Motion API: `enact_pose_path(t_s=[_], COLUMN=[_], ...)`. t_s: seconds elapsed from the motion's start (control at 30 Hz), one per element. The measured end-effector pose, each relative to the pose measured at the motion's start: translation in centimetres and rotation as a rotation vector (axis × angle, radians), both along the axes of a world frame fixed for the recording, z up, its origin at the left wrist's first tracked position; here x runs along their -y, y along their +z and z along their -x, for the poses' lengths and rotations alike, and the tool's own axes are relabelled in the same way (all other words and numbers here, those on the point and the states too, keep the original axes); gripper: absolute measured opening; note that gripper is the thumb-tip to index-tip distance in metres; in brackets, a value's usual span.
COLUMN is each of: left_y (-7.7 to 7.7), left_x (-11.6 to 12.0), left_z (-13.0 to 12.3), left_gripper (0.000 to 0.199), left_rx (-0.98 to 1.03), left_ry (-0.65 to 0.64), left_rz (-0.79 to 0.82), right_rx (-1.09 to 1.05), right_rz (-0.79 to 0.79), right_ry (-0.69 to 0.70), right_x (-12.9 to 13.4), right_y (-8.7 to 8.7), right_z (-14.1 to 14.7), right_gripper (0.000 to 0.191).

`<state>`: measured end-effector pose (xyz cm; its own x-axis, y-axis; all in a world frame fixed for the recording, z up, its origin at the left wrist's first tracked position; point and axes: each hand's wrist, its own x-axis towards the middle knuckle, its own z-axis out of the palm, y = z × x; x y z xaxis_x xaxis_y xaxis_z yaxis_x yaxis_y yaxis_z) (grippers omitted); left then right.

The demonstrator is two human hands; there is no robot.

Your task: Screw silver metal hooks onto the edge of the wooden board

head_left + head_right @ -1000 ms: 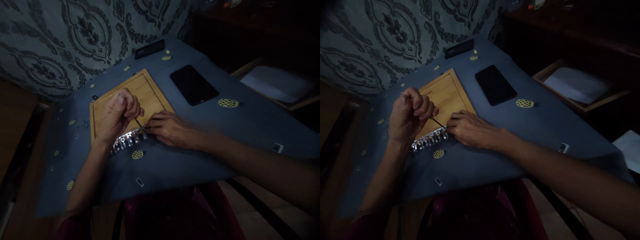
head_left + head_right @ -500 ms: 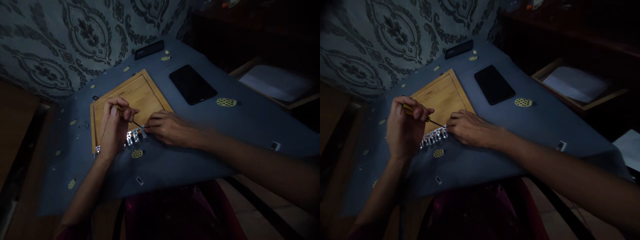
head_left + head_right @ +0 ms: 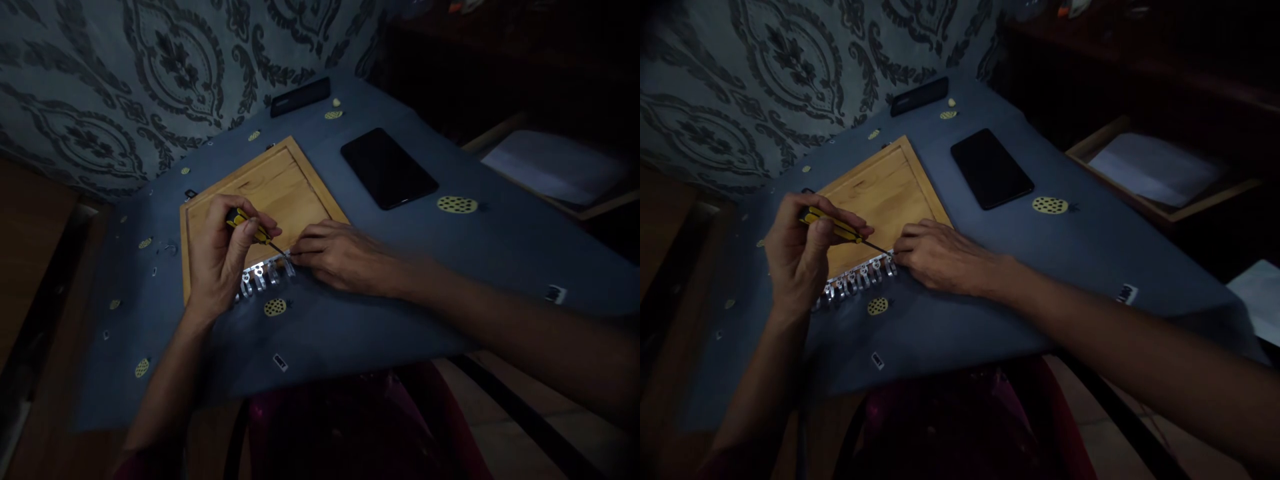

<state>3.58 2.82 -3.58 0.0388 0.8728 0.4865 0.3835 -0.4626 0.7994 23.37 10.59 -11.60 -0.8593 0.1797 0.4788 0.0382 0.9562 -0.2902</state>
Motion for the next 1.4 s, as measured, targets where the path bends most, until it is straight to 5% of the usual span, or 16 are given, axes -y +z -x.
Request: enact_pose_path(t_s=[0.43, 0.67, 1.4], left_y=[0.1, 1.0, 0.0], left_x=[0.3, 0.9, 1.3], left_z=[-0.1, -0.9, -0.9], left_gripper=[0.022, 0.019, 0.014], left_rx=[-0.057, 0.033, 0.040], left_ry=[0.059, 0.154, 0.157], left_rz=[0.016, -0.173, -0.094], right_rx=[0.018, -0.004, 0.020], right_rz=[-0.005, 0.001, -0.015], right_ry=[-0.017, 0.004, -0.014], right_x=[0.1, 0.0, 0.0], right_y=[0.3, 0.2, 0.2], right_z=[0.0, 0.0, 0.1], right_gripper=[0.025, 0.025, 0.024])
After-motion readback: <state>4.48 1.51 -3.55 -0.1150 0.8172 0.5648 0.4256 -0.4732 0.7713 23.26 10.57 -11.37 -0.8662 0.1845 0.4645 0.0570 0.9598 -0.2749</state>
